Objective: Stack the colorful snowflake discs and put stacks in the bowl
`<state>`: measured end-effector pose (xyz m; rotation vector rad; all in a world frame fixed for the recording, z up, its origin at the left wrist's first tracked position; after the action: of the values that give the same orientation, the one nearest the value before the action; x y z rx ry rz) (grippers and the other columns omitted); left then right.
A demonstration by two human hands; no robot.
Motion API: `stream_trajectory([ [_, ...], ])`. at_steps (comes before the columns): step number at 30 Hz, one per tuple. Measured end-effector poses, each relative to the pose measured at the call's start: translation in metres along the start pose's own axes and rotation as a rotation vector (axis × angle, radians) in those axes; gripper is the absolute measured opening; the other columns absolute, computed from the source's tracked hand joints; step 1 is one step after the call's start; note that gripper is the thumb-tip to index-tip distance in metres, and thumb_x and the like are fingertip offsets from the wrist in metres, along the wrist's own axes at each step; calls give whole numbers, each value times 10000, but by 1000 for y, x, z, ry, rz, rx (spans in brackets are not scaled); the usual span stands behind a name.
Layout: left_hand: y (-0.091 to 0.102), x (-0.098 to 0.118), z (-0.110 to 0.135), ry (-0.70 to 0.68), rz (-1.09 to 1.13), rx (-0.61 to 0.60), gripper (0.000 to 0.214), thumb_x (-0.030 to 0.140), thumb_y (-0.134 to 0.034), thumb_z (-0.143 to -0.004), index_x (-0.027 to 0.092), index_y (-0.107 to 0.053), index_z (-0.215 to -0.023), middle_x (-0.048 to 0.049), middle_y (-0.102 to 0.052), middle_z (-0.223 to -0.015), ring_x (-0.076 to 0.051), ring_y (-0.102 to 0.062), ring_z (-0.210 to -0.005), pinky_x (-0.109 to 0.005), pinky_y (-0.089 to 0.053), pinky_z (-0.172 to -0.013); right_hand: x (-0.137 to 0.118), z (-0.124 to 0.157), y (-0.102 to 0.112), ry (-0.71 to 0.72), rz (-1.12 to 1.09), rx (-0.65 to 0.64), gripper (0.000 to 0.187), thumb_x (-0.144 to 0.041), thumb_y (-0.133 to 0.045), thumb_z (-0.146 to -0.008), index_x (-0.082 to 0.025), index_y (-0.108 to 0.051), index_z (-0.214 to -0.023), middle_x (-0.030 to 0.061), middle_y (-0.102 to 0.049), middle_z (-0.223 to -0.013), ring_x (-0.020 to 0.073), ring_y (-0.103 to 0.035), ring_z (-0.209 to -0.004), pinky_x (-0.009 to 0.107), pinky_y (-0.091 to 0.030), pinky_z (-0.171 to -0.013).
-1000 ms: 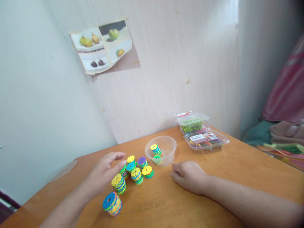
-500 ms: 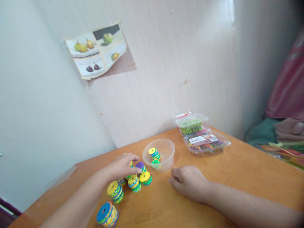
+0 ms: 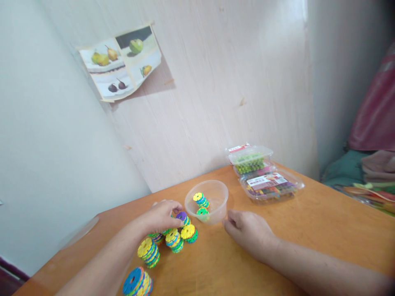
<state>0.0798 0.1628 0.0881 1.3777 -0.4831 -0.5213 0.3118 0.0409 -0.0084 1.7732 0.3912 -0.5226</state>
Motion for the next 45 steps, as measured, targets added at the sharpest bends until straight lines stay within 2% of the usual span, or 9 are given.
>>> stream_trajectory([
  [6, -3, -3, -1, 21, 44, 1, 350, 368, -677, -696, 264, -716, -1027, -14, -748, -1016, -225, -671, -965, -303, -468, -851, 15, -10, -1, -117, -202, 57, 217, -360, -450, -911, -218, -541, -773, 5, -646, -684, 138, -551, -626, 250, -234, -542],
  [9, -4, -5, 0, 46, 60, 8, 338, 348, -670, -690, 257, -710, -1013, -8, -752, -1002, -218, -680, -945, -296, -476, -831, 17, -13, -2, -122, -260, 60, 208, -358, -451, -916, -215, -553, -805, 5, -648, -693, 138, -551, -635, 249, -248, -553],
  [19, 0, 0, 6, 78, 84, 20, 369, 353, -673, -695, 266, -693, -1053, -4, -752, -1037, -229, -678, -997, -316, -467, -891, 15, -12, -2, -91, -239, 39, 189, -331, -461, -904, -211, -561, -798, 3, -647, -703, 133, -546, -641, 249, -235, -556],
  [27, 2, 2, 7, 69, 89, 16, 365, 306, -647, -687, 262, -698, -1046, -8, -749, -1019, -223, -675, -983, -311, -472, -879, 11, -10, 1, -87, -216, 13, 181, -312, -456, -895, -211, -559, -786, 5, -649, -700, 138, -557, -653, 248, -235, -554],
  [33, 22, -8, 5, 55, 221, 176, 463, 426, -610, -737, 236, -668, -1155, -35, -747, -1030, -225, -677, -939, -314, -501, -849, 9, -10, 4, -85, -201, -7, 170, -307, -463, -888, -211, -553, -780, 7, -654, -711, 138, -562, -656, 250, -233, -551],
  [38, 36, 11, -12, -41, 268, 216, 388, 437, -592, -746, 224, -701, -1050, -16, -748, -963, -207, -666, -893, -309, -499, -841, 10, -11, 1, -77, -199, 2, 166, -307, -471, -880, -212, -563, -780, 4, -654, -713, 137, -557, -657, 251, -234, -554],
  [45, 26, 52, -39, -77, 161, 86, 379, 407, -602, -756, 266, -671, -1101, 20, -730, -918, -177, -651, -845, -268, -464, -787, 10, -11, 2, -66, -199, 0, 174, -304, -473, -880, -207, -561, -764, 7, -649, -708, 133, -547, -647, 247, -234, -554],
])
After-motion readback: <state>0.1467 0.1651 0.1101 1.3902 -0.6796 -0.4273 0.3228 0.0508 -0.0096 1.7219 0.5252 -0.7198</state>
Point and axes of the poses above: each hand's wrist, its own z-axis away from the middle knuckle, its own y-axis out of the back of the hand, x = y × z, the point moved 4 cm from there along -z, towards the middle knuckle
